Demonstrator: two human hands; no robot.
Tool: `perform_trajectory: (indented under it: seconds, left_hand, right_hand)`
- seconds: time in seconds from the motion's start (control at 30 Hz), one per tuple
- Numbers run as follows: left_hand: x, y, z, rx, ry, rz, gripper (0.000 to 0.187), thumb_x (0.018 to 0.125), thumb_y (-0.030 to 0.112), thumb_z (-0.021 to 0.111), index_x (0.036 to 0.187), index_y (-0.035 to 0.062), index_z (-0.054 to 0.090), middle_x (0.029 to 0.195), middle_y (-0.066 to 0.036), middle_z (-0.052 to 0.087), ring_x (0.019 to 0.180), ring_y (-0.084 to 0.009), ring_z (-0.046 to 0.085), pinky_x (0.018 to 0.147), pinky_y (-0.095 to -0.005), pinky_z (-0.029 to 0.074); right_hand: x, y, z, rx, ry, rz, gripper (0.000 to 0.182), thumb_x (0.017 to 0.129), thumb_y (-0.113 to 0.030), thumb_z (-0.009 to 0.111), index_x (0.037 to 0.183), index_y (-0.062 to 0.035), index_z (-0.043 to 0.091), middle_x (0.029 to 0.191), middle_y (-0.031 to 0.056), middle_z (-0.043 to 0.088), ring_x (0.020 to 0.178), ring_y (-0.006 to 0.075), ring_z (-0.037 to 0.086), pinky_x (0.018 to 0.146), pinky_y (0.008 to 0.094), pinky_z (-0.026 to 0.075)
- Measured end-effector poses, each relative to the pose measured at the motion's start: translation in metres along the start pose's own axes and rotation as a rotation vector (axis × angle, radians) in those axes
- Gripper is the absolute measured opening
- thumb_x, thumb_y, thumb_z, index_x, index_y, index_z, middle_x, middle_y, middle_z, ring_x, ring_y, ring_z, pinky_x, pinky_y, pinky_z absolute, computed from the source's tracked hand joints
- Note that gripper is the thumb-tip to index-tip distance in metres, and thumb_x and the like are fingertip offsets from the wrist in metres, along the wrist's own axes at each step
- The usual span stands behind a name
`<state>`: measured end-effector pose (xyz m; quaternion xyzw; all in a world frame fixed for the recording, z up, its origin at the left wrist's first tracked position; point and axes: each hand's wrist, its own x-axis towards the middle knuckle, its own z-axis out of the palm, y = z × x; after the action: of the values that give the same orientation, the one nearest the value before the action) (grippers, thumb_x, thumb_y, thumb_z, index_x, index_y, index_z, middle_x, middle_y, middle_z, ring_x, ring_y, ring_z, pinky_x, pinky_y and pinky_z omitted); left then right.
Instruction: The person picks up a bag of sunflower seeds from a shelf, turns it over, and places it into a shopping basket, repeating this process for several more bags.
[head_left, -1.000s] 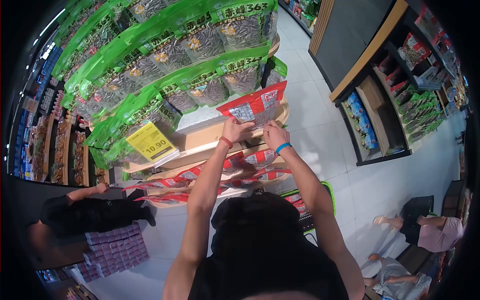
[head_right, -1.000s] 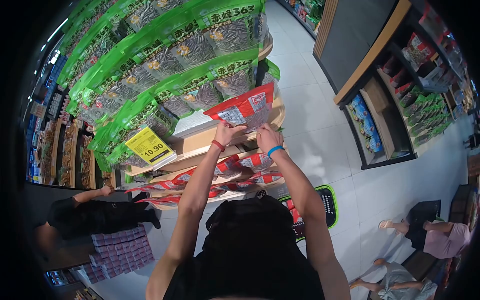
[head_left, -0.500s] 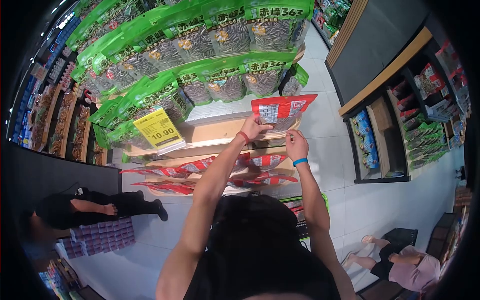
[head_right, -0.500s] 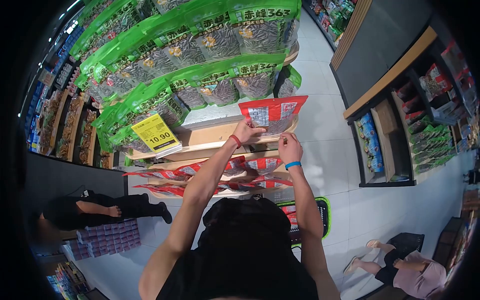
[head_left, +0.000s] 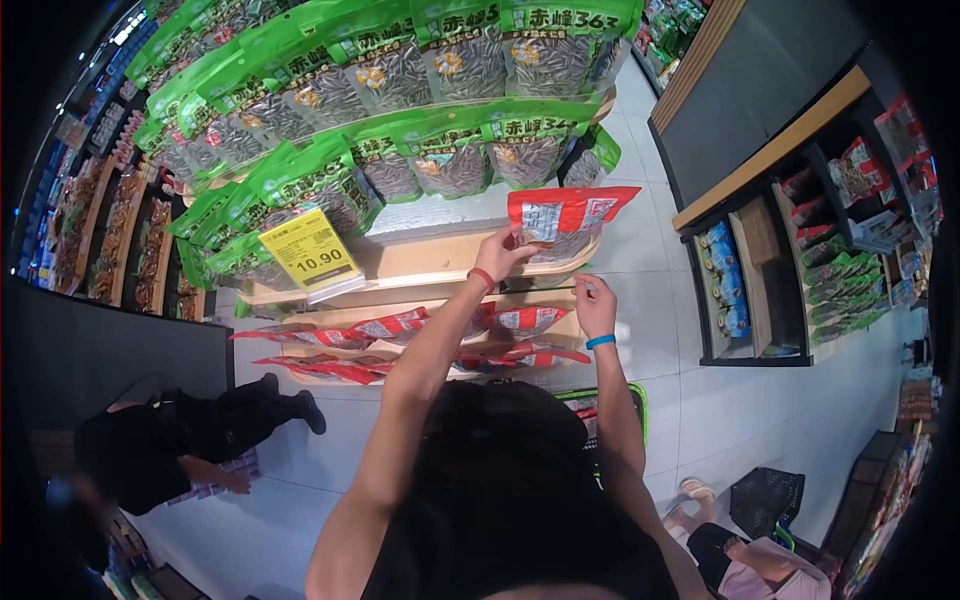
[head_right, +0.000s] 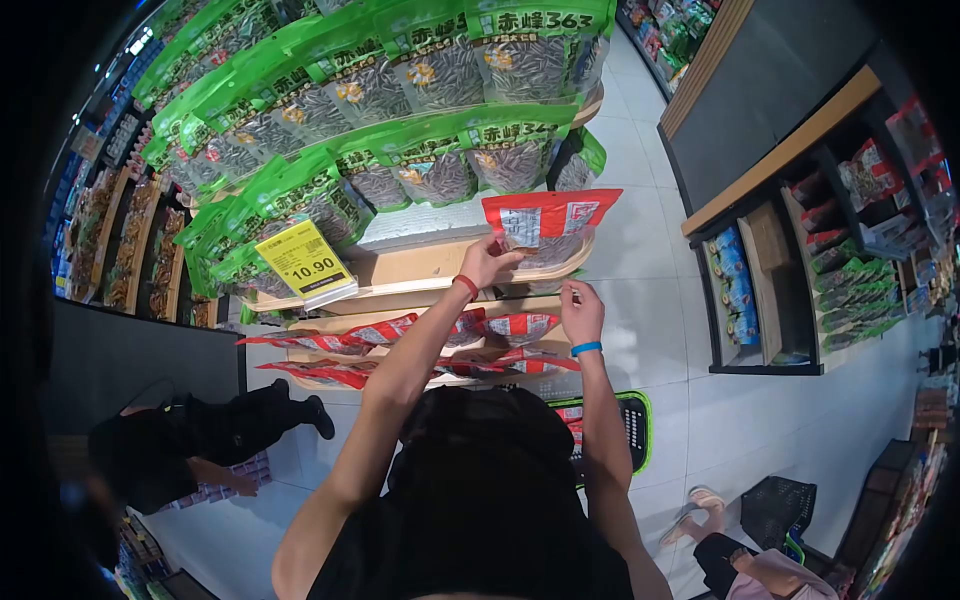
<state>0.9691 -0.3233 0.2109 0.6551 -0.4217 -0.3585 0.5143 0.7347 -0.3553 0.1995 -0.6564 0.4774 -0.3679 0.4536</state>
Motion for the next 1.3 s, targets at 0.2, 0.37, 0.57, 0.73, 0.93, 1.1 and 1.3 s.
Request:
perform_trajectory:
  seconds: [0.2,0.37,0.57,0.73,0.93,1.1,1.3]
  left_hand:
    - [0.006,0.013,-0.005,-0.107,-0.132,-0.095,0.032,0.079,0.022,0.08,0.095,0.0,0.063,0.08,-0.001,0.063,0.073,-0.009,0.055,0.07,-0.0278,0.048]
    - [0.014,-0.012,0.0,-0.031,-0.103,-0.053,0.038,0.079,0.022,0.08,0.101,-0.0018,0.062,0.09,-0.007,0.068,0.081,-0.0115,0.062,0.073,-0.0307,0.051]
    - [0.01,-0.017,-0.006,0.102,-0.053,0.036,0.041,0.081,0.029,0.077,0.103,-0.0025,0.062,0.095,-0.014,0.07,0.087,-0.0206,0.067,0.08,-0.0326,0.051]
    - [0.007,-0.015,-0.006,0.19,-0.072,0.027,0.045,0.082,0.029,0.074,0.11,-0.0039,0.062,0.101,-0.017,0.07,0.095,-0.026,0.068,0.083,-0.0352,0.052]
    - [-0.054,0.015,-0.023,0.324,0.314,0.144,0.04,0.089,0.022,0.065,0.119,-0.0025,0.057,0.115,-0.023,0.063,0.106,-0.0344,0.063,0.093,-0.0392,0.051]
    - [-0.16,0.034,-0.05,0.369,0.399,0.191,0.027,0.093,0.016,0.06,0.114,-0.0005,0.059,0.109,-0.019,0.064,0.1,-0.0303,0.064,0.083,-0.0372,0.051]
    - [-0.271,0.015,-0.059,0.175,0.365,-0.087,0.019,0.096,0.013,0.055,0.107,-0.001,0.062,0.095,-0.014,0.069,0.086,-0.0203,0.068,0.074,-0.0304,0.052]
  right_hand:
    - [-0.035,-0.024,-0.011,0.124,-0.053,0.115,0.015,0.091,-0.006,0.057,0.101,0.0014,0.066,0.097,0.0103,0.07,0.083,0.0162,0.067,0.072,0.0279,0.053]
    - [-0.06,-0.025,-0.019,0.119,-0.047,0.076,0.017,0.094,-0.01,0.056,0.103,0.0009,0.065,0.097,0.0083,0.069,0.081,0.0142,0.068,0.066,0.0258,0.053]
    - [-0.097,-0.039,-0.039,0.147,0.005,0.111,0.015,0.092,-0.006,0.056,0.101,0.002,0.065,0.093,0.0088,0.069,0.079,0.0136,0.066,0.069,0.0264,0.053]
    - [-0.123,-0.038,-0.052,0.052,0.002,0.078,0.014,0.092,-0.006,0.055,0.098,0.0014,0.066,0.092,0.0103,0.069,0.078,0.015,0.067,0.068,0.0265,0.053]
    - [-0.14,-0.069,-0.052,-0.025,-0.095,0.063,0.012,0.092,-0.005,0.055,0.095,0.0013,0.065,0.087,0.0108,0.069,0.08,0.0168,0.068,0.07,0.0276,0.053]
    - [-0.139,-0.081,-0.031,0.039,-0.191,0.029,0.011,0.091,-0.005,0.057,0.093,0.0019,0.065,0.087,0.0112,0.07,0.08,0.017,0.068,0.071,0.0282,0.053]
    - [-0.129,-0.088,0.009,0.047,-0.474,-0.003,0.015,0.094,-0.008,0.056,0.094,0.0021,0.066,0.09,0.0082,0.07,0.083,0.0133,0.066,0.071,0.0261,0.051]
